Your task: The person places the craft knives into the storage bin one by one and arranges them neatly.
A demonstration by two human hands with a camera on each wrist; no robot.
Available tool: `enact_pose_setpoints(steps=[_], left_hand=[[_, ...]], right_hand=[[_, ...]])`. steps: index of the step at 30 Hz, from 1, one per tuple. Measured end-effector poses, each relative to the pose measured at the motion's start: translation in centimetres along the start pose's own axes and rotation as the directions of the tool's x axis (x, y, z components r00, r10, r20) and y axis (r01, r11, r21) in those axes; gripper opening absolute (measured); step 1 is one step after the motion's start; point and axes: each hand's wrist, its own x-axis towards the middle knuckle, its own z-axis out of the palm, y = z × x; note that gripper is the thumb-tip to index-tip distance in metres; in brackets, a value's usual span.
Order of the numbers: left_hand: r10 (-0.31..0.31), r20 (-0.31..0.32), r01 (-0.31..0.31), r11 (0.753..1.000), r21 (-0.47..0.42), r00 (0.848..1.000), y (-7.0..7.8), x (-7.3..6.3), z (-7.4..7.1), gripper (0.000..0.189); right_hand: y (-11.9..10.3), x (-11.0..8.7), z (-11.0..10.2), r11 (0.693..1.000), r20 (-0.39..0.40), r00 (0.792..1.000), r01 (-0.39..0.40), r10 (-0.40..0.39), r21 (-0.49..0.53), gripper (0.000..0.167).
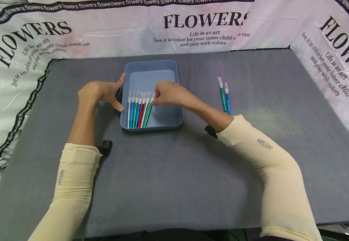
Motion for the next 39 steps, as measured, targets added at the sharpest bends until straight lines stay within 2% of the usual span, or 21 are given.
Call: enact_pose_setpoints(steps=[5, 9, 18, 27, 34, 39], left_hand=[[0.006, 0.004, -0.006, 1.000, 0.007, 1.000, 0.0, 0.0, -0.1, 0.138], [-0.007, 0.007, 0.007, 1.000, 0.002, 1.000, 0.0, 0.1, 0.0, 0.138], [-0.012, 0.016, 0.012, 1.000, -0.011, 1.000, 0.0, 0.0, 0.0, 0.138], [-0.032, 0.000, 0.032, 0.999, -0.012, 0.999, 0.2, -0.2, 0.2, 0.136], [-0.037, -0.018, 0.037, 0.999, -0.027, 0.999, 0.0, -0.2, 0.3, 0.136], [-0.025, -0.015, 0.024, 0.999, -0.027, 1.000, 0.0, -0.2, 0.2, 0.135]], right_hand=[[1.4, -1.8, -2.1, 0.997, -0.086, 0.996, -0.001, 0.007, 0.073, 0.027], [2.8, -2.9, -3.8, 0.997, -0.149, 0.988, -0.028, 0.038, 0.067, 0.029], [7.2, -5.1, -7.1, 0.985, -0.192, 0.969, -0.140, 0.157, 0.100, 0.036], [11.0, -6.3, -8.5, 0.966, -0.131, 0.957, -0.254, 0.259, 0.056, 0.043], [13.8, -6.5, -8.8, 0.950, -0.061, 0.948, -0.310, 0.312, 0.037, 0.046], [15.3, -6.5, -8.7, 0.941, -0.040, 0.941, -0.336, 0.337, 0.032, 0.042]])
